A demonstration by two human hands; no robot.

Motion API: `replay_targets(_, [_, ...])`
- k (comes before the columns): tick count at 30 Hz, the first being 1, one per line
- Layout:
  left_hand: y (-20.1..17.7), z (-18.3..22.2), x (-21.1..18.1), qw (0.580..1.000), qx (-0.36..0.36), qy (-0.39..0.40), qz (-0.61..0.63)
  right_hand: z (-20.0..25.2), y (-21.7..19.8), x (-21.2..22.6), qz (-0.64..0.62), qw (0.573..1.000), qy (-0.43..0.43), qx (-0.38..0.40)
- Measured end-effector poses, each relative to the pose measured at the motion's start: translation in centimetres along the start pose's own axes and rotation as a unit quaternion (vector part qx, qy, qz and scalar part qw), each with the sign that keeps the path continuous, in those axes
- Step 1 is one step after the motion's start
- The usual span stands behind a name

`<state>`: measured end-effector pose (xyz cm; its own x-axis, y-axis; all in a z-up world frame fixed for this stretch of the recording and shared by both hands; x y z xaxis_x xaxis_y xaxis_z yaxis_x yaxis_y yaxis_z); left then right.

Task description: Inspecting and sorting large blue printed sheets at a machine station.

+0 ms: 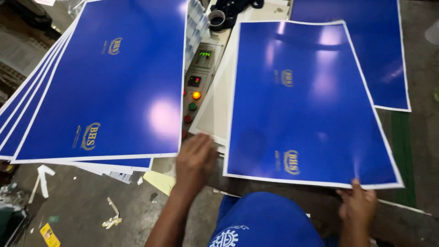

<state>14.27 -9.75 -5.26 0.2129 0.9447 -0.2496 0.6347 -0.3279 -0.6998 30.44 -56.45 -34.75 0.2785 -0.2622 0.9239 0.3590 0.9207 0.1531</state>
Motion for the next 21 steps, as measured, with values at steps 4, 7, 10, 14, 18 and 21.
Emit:
replay_targets(4, [-3.6,1.5,2.6,0.974,0.057,-0.014,-0.221,0.5,-2.8,2.7,-0.019,0.998,-0.057,0.009])
replay_targets(7, [-4.6,2.5,4.2,0.938,0.127,-0.027,-0.322,-1.4,-5.7,2.7,0.004,0.996,-0.087,-0.007])
replay_targets(10, [-4.3,4.4,7.0,0.924,0.174,-0.052,-0.338,-0.2,-6.3,5.0,0.055,0.991,-0.111,-0.044])
replay_targets(14, [-7.2,3.0,6.7,0.955,0.096,-0.068,-0.273,-0.6,-9.6,5.0,0.08,0.987,-0.127,-0.062])
replay_targets(18, [-9.9,0.1,5.1,0.965,0.049,-0.071,-0.249,0.4,-11.5,5.4,0.083,0.987,-0.114,-0.073])
replay_targets(21, [-11.4,-1.3,3.2,0.988,-0.045,-0.022,-0.148,0.7,-13.3,4.8,0.098,0.983,-0.113,-0.109])
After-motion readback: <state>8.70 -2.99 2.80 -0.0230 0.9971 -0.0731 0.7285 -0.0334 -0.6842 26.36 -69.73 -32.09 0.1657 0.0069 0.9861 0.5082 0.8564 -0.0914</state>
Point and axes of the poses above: each hand's wrist, its own z-axis away from the middle knuckle, its own y-axis out of the palm, x = y × z, the point moved 8 cm from there along -z, towards the middle knuckle, and after that the axes turned 8 degrees about y, right-handed, at the moved point
